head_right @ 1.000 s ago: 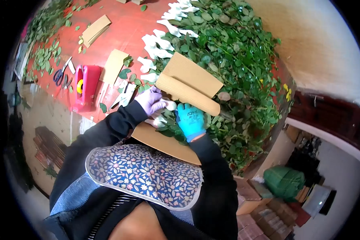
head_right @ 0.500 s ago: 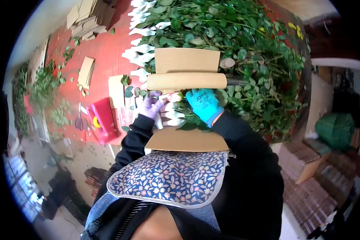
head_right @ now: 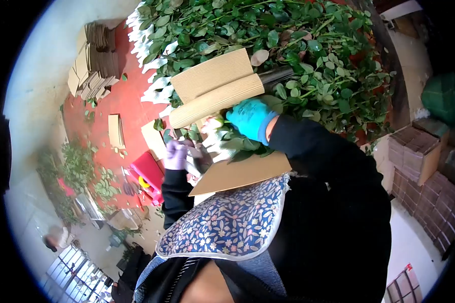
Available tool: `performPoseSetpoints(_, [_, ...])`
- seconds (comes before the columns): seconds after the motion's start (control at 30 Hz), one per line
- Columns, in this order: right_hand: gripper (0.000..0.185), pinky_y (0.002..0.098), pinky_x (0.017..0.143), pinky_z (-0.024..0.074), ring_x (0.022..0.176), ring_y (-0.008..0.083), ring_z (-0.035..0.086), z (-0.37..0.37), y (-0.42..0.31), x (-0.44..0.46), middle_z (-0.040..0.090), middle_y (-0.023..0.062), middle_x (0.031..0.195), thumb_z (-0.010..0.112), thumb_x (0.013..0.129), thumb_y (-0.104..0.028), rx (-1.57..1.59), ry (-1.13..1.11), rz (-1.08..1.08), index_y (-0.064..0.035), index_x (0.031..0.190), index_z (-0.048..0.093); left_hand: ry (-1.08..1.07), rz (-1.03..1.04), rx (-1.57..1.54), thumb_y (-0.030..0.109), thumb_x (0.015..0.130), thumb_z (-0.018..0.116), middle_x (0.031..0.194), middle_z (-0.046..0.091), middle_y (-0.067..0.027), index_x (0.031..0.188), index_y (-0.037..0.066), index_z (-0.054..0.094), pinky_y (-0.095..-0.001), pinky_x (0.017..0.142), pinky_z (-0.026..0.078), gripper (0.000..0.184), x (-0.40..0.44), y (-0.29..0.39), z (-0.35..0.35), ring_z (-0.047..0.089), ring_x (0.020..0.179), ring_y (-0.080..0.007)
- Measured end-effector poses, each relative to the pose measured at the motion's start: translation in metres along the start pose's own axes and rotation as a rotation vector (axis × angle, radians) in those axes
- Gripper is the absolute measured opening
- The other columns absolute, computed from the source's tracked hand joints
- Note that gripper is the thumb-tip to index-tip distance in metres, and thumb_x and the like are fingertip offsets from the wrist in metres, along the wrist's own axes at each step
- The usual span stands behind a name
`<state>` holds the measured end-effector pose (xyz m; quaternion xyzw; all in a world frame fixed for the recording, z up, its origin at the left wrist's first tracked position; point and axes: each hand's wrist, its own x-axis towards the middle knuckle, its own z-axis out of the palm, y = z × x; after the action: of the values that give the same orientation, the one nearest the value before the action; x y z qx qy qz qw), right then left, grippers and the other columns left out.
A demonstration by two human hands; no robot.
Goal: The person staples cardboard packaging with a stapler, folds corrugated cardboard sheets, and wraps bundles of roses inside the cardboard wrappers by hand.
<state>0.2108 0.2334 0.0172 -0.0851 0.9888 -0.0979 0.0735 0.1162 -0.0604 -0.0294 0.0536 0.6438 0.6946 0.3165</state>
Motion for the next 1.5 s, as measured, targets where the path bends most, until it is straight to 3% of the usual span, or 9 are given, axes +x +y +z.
performPoseSetpoints(0.2, [0.037,0.0414,0.073,0.0509,0.085,0.0278,0.067,0.013,0.000,0.003,0.068,0.0109,0.090,0.050,0.087,-0.014,-0.024,-0.170,-0.015,-0.0073,0.123,0.059,-0.139,-0.091,0.459,0.020,0.097,0.061,0.071,0.056,0.0029,0.099,0.007,0.060,-0.0210,0.061,0.042,0.014,-0.009,-0.026,0.038,0.051,0.067,-0.0058])
performPoseSetpoints(0.5, [0.043,0.0440,0.088,0.0482,0.105,0.0337,0.061,0.017,0.010,0.005,0.063,0.0173,0.111,0.056,0.081,-0.011,0.084,-0.110,0.005,-0.0032,0.123,0.055,0.049,-0.006,0.192,0.016,0.097,0.059,0.081,0.059,0.0033,0.088,0.009,0.061,-0.0222,0.068,0.043,0.012,-0.018,-0.007,-0.002,0.051,0.071,-0.0063])
performPoseSetpoints(0.6, [0.049,0.0437,0.088,0.0481,0.103,0.0339,0.061,-0.006,0.012,0.003,0.063,0.0177,0.111,0.063,0.081,-0.018,0.107,-0.145,-0.030,-0.0028,0.127,0.053,0.088,0.159,-0.061,0.015,0.094,0.062,0.090,0.062,0.0006,0.087,0.011,0.060,-0.0224,0.072,0.044,0.008,-0.017,-0.012,-0.021,0.053,0.075,-0.0086])
performPoseSetpoints(0.7, [0.063,0.0411,0.088,0.0483,0.101,0.0317,0.063,-0.036,0.006,-0.003,0.066,0.0157,0.109,0.072,0.077,-0.040,0.108,-0.244,-0.014,-0.0009,0.123,0.055,-0.139,-0.048,-0.011,0.004,0.088,0.059,0.092,0.062,-0.0046,0.082,0.010,0.052,-0.0243,0.070,0.046,0.010,-0.027,0.009,-0.023,0.054,0.076,-0.0099])
performPoseSetpoints(0.87, [0.033,0.0417,0.053,0.0465,0.068,0.0231,0.064,-0.105,-0.028,-0.015,0.064,0.0055,0.079,0.055,0.083,-0.017,-0.290,-0.136,-0.071,-0.0019,0.112,0.059,-0.235,0.048,0.551,0.015,0.085,0.073,0.083,0.065,-0.0045,0.105,0.004,0.061,-0.0266,0.070,0.050,0.026,-0.017,0.021,0.018,0.060,0.073,-0.0114])
performPoseSetpoints(1.0, [0.020,0.0429,0.053,0.0454,0.065,0.0256,0.061,-0.067,-0.026,-0.021,0.059,0.0072,0.066,0.055,0.089,-0.024,0.178,-0.232,-0.217,-0.0071,0.094,0.063,-0.275,0.137,0.694,0.031,0.085,0.075,0.079,0.068,-0.0120,0.105,0.007,0.063,-0.0311,0.066,0.051,0.033,-0.010,0.002,0.024,0.062,0.067,-0.0212])
performPoseSetpoints(1.27, [0.013,0.0461,0.058,0.0512,0.063,0.0311,0.066,-0.005,-0.026,-0.012,0.065,0.0125,0.068,0.055,0.081,-0.014,0.129,-0.290,-0.162,-0.0055,0.081,0.066,-0.335,0.039,0.437,0.018,0.092,0.066,0.064,0.059,-0.0073,0.080,0.005,0.061,-0.0294,0.057,0.046,0.019,-0.017,-0.010,0.038,0.055,0.058,-0.0148])
performPoseSetpoints(1.43, [0.012,0.0451,0.059,0.0514,0.063,0.0311,0.066,0.004,-0.019,-0.015,0.064,0.0129,0.066,0.056,0.079,-0.014,0.108,-0.257,-0.166,-0.0062,0.076,0.065,-0.078,0.079,0.718,0.011,0.090,0.064,0.060,0.060,-0.0093,0.078,0.000,0.061,-0.0308,0.053,0.048,0.016,-0.040,0.018,-0.031,0.063,0.058,-0.0166])
performPoseSetpoints(1.5, [0.015,0.0454,0.058,0.0505,0.061,0.0310,0.064,0.000,-0.016,-0.015,0.062,0.0114,0.063,0.057,0.083,-0.020,0.188,-0.230,-0.151,-0.0064,0.080,0.064,-0.265,0.031,0.719,0.010,0.088,0.064,0.059,0.059,-0.0080,0.073,0.001,0.059,-0.0315,0.053,0.047,0.018,-0.080,0.015,-0.074,0.061,0.057,-0.0162])
